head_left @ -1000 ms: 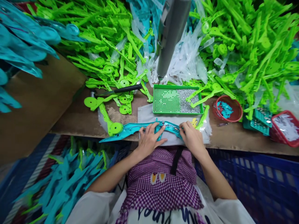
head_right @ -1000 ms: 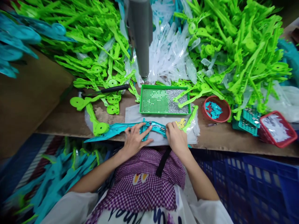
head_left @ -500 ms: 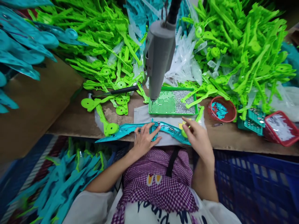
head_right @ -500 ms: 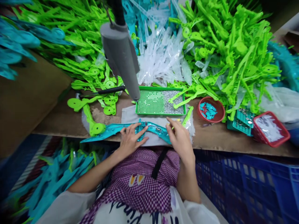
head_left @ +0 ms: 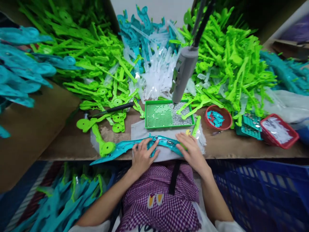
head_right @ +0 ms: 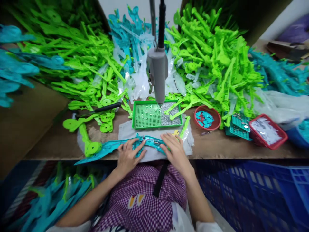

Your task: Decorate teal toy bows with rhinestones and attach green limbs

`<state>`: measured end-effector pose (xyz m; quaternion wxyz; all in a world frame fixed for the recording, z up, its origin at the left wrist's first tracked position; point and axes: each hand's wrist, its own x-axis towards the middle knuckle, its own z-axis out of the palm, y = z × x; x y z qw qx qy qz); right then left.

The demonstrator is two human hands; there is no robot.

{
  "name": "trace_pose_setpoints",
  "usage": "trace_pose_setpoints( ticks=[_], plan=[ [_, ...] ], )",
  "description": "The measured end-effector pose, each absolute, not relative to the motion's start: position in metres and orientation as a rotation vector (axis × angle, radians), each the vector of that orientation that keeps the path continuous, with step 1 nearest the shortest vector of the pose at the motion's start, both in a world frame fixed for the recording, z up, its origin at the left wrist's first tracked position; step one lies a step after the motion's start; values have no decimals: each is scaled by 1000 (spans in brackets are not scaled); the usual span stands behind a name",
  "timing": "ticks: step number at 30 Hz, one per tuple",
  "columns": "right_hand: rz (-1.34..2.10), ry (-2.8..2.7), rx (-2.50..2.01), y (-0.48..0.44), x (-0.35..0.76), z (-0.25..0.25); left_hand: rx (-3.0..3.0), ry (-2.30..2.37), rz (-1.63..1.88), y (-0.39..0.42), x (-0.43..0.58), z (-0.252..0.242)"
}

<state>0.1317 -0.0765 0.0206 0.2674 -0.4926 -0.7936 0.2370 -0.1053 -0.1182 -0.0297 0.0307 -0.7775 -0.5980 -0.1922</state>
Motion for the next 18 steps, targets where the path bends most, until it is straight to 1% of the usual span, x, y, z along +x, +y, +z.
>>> trace_pose_setpoints(
  ticks=[3, 7, 9, 12, 15, 18],
  plan=[
    [393, -1880, -1402, -55, 171, 38, -2371, -1789, -604, -116, -104, -29],
    [127, -1801, -1599, -2, 260, 58, -2339, -1712, -620, -114, -104, -30],
    [-61, -1663, -1724, 23, 306, 67, -2324, -1684, -620, -113, -105, -31],
    [-56, -1439, -1764, 56, 359, 80, -2305, -1656, -618, -112, -104, -34],
    [61, -1416, -1878, 91, 396, 85, -2279, -1660, -632, -112, -104, -36],
    [43, -1277, -1959, 119, 415, 85, -2288, -1671, -629, -112, -104, -36]
  ],
)
